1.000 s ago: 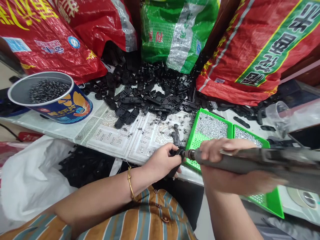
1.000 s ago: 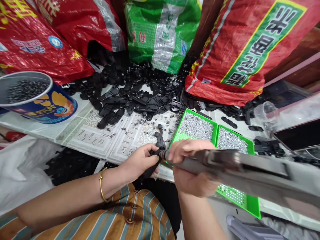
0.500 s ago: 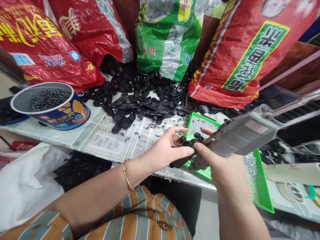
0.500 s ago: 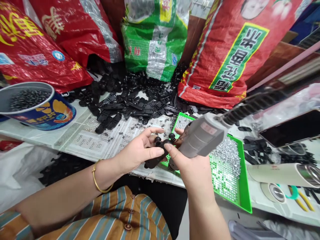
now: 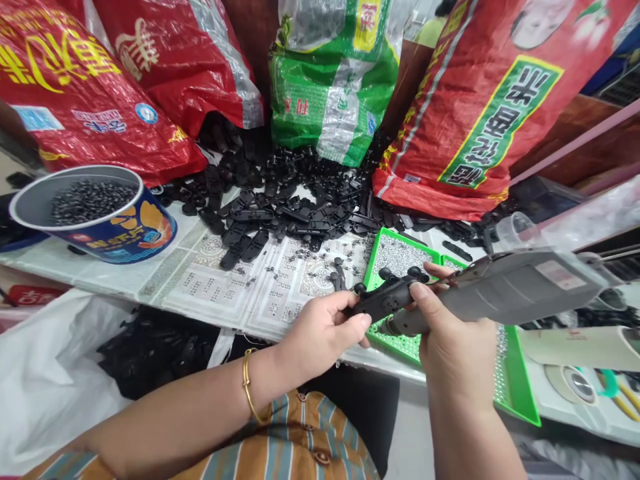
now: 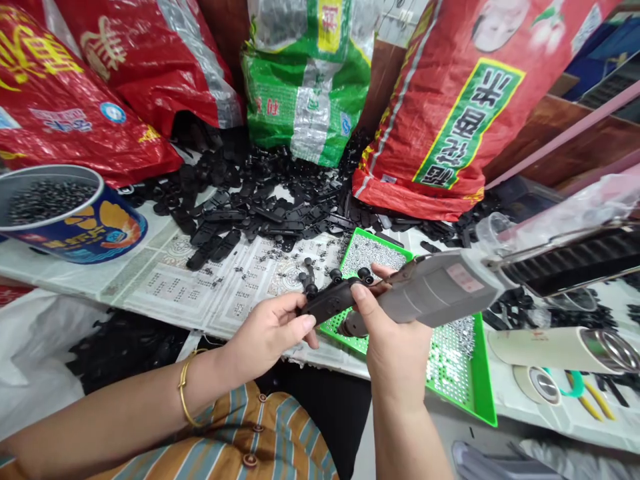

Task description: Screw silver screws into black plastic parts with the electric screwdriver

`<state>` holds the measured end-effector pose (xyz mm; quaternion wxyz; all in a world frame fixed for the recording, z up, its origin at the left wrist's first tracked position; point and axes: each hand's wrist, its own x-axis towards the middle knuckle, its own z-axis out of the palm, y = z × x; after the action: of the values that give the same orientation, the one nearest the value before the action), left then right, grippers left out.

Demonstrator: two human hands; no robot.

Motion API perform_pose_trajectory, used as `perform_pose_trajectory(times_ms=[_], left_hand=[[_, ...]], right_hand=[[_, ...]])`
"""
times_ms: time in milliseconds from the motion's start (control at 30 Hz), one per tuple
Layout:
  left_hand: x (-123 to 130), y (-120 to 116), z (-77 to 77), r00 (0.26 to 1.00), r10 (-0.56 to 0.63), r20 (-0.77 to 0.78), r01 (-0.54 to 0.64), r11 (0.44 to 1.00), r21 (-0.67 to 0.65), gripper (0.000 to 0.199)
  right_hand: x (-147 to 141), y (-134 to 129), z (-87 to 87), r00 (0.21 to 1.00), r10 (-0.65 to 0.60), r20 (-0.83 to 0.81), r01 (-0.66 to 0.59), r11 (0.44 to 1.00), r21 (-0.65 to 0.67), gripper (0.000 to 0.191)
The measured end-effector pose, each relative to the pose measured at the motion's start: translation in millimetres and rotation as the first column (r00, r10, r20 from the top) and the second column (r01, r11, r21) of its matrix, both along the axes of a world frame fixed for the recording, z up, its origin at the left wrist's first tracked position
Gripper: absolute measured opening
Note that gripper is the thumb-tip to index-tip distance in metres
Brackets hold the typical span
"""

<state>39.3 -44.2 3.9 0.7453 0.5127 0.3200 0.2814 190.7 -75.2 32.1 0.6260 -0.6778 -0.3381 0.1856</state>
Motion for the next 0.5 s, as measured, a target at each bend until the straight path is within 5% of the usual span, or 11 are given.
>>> perform_pose_trajectory(times_ms=[267,500], left_hand=[[0,-1,-17.5,0.963,0.216,0.16,-0.136,0.906,-0.4,0.017],[-8,-1,-30.1,0.987,0.152,-0.051,-0.158,0.973,-0.169,0.019]], right_hand=[[20,17,-10.4,0.993,0.016,-0.12,0.038,0.903,0.429,0.033],[37,39,-33.1,0.998,-0.027,-0.06,0.054,0.861,0.506,0.035]])
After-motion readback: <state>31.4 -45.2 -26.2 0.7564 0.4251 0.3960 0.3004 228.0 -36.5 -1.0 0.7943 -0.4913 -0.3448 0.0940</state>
